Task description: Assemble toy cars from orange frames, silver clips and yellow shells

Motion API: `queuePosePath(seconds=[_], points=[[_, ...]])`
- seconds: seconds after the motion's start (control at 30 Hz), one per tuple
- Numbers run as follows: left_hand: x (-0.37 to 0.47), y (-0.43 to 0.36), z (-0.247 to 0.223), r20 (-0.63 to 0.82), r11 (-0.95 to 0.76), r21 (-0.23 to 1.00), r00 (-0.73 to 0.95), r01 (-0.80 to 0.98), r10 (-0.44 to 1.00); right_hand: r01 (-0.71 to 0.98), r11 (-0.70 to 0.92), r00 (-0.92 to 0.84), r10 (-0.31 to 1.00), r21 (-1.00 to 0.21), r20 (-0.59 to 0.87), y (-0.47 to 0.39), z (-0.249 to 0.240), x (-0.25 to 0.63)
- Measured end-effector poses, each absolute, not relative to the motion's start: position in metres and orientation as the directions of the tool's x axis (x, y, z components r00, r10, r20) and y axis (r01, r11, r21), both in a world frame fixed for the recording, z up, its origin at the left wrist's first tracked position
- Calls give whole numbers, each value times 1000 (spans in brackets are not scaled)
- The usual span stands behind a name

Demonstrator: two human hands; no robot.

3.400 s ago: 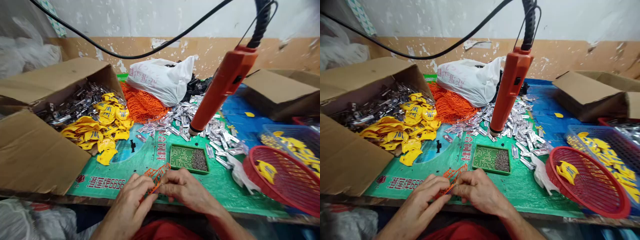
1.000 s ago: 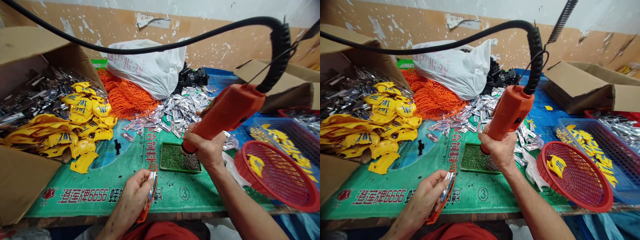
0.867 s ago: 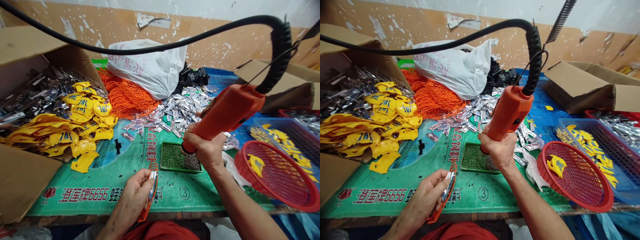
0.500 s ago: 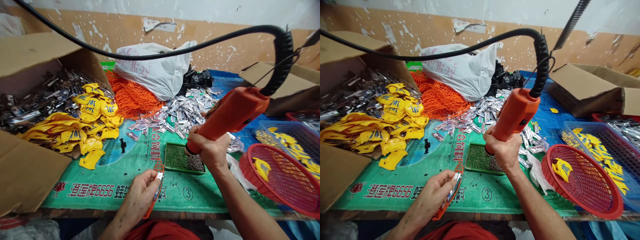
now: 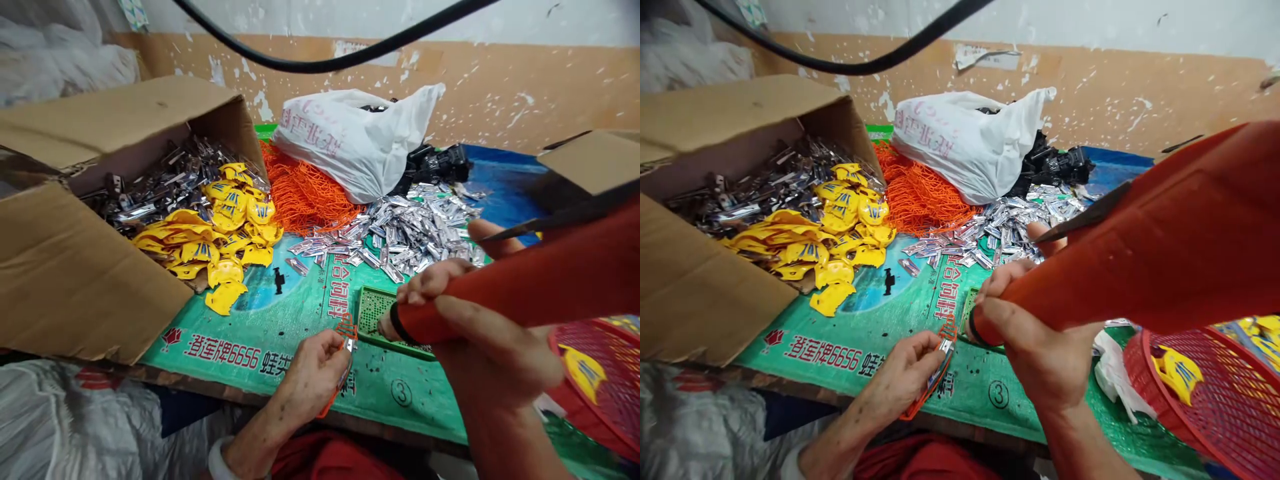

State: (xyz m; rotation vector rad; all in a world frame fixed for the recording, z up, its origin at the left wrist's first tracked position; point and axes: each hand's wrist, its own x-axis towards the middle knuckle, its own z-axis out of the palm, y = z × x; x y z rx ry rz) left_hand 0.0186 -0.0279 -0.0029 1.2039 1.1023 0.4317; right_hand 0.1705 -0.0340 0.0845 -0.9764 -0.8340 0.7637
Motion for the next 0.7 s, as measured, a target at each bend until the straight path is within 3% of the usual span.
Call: queuePosePath(seconds=[0.13,0.7], points=[[17,-26,-3,-448,358,893,457,273,768,-208,331,380,894,-920,235,-38,77,159],[16,-23,0,-461,404,887,457,222,761,-301,312,272,934,-901,233,-35,65,156]])
